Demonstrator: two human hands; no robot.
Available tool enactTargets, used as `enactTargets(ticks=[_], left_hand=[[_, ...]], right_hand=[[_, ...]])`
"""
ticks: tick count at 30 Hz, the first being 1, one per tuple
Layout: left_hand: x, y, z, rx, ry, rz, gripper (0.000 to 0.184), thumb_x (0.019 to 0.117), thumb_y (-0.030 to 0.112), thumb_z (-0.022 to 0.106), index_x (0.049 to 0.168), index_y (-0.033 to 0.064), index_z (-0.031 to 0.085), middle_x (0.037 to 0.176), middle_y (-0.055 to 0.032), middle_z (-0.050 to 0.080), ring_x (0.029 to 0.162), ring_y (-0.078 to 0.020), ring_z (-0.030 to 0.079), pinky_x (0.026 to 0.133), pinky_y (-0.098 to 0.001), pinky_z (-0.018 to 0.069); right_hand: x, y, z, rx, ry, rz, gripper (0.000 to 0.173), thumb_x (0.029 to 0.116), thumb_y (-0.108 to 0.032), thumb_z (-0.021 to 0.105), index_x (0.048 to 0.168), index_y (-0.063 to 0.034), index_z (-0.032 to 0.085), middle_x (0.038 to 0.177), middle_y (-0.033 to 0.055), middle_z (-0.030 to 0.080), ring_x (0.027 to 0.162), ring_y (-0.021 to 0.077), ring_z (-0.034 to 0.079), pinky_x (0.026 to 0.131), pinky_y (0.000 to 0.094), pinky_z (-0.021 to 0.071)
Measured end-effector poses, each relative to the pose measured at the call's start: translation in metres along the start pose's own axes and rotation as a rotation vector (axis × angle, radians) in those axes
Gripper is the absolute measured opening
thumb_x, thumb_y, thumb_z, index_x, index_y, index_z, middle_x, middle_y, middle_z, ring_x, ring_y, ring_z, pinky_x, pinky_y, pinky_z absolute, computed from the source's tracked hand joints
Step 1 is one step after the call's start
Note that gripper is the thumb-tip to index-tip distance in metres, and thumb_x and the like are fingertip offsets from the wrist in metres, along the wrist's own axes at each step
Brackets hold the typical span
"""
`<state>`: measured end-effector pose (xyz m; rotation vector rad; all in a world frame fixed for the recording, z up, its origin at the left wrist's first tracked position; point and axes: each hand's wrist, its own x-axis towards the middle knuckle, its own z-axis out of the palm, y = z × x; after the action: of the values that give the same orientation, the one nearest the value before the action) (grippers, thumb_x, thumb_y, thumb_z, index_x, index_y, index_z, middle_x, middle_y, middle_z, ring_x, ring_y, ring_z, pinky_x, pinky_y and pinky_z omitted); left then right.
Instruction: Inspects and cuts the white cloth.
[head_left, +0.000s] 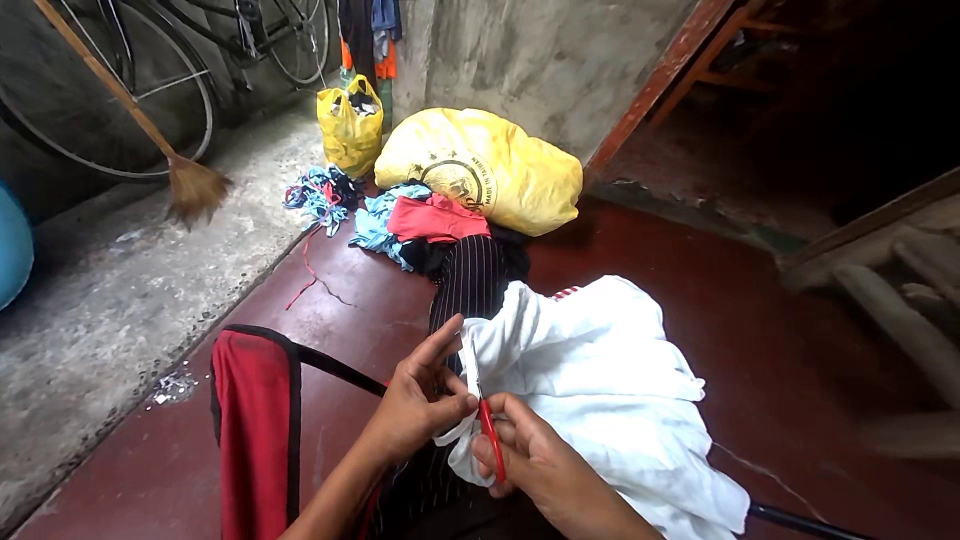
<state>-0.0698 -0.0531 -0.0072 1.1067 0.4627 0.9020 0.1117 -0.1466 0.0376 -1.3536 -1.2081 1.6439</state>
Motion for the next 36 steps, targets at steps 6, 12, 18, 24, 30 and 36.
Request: enactTargets(ticks=[6, 12, 18, 24, 30, 36], left_hand=[[0.0, 0.001, -0.002, 0.017, -0.023, -0.024, 0.097, 0.0831, -0.004, 0.076, 0.163, 0.0233, 0.028, 0.147, -0.0101, 0.053, 0.084, -0.0163, 0.067, 0.075, -0.0319, 0.0591], [-0.001, 0.001, -0.003, 0.022, -0.086, -0.035, 0.103, 0.0847, -0.004, 0.075, 0.165, 0.024, 0.016, 0.15, -0.0094, 0.051, 0.085, -0.0149, 0.068, 0.074, -0.0297, 0.0587], [0.0, -0.003, -0.003, 0.02, -0.089, -0.044, 0.096, 0.0877, -0.001, 0.072, 0.164, 0.0188, 0.017, 0.146, -0.0126, 0.054, 0.084, -0.0149, 0.067, 0.076, -0.0307, 0.058], [0.008, -0.004, 0.011, -0.068, 0.037, -0.133, 0.06, 0.1019, 0.01, 0.041, 0.16, 0.0152, 0.029, 0.133, -0.0144, 0.063, 0.086, -0.018, 0.07, 0.064, -0.0292, 0.0579], [0.023, 0.001, 0.037, 0.124, -0.145, -0.302, 0.061, 0.1062, 0.013, 0.047, 0.161, 0.0095, 0.021, 0.115, -0.0107, 0.071, 0.078, -0.0168, 0.071, 0.062, -0.0302, 0.0601], [0.068, 0.026, 0.066, 0.432, -0.191, -0.277, 0.048, 0.0981, 0.005, 0.061, 0.145, 0.003, 0.051, 0.123, -0.0094, 0.07, 0.083, -0.0177, 0.074, 0.072, -0.034, 0.0649]], right_hand=[[-0.001, 0.0, -0.002, 0.002, -0.025, 0.017, 0.042, 0.0992, -0.032, 0.067, 0.128, -0.0099, 0.046, 0.09, 0.0031, 0.067, 0.076, 0.0158, 0.069, 0.065, 0.0331, 0.0607], [-0.002, 0.002, -0.004, 0.0, -0.01, 0.025, 0.043, 0.0979, -0.033, 0.068, 0.128, -0.0102, 0.048, 0.089, 0.0032, 0.068, 0.075, 0.0158, 0.069, 0.064, 0.0322, 0.0603], [-0.005, -0.004, -0.007, 0.027, -0.016, 0.039, 0.035, 0.0993, -0.023, 0.067, 0.126, -0.0089, 0.049, 0.087, 0.0036, 0.068, 0.07, 0.0155, 0.069, 0.062, 0.0335, 0.0614], [-0.02, -0.02, -0.018, 0.061, -0.026, -0.046, 0.035, 0.0985, -0.021, 0.067, 0.128, -0.0092, 0.051, 0.087, 0.002, 0.068, 0.07, 0.0136, 0.068, 0.063, 0.0322, 0.0607], [-0.046, -0.036, -0.05, 0.026, 0.091, -0.296, 0.037, 0.0971, -0.024, 0.07, 0.128, -0.0107, 0.054, 0.093, 0.0003, 0.07, 0.073, 0.0115, 0.069, 0.064, 0.03, 0.0617], [-0.071, -0.062, -0.095, -0.099, 0.411, -0.544, 0.031, 0.098, -0.03, 0.068, 0.126, -0.0189, 0.062, 0.084, 0.0047, 0.067, 0.07, 0.0158, 0.069, 0.064, 0.0321, 0.0633]])
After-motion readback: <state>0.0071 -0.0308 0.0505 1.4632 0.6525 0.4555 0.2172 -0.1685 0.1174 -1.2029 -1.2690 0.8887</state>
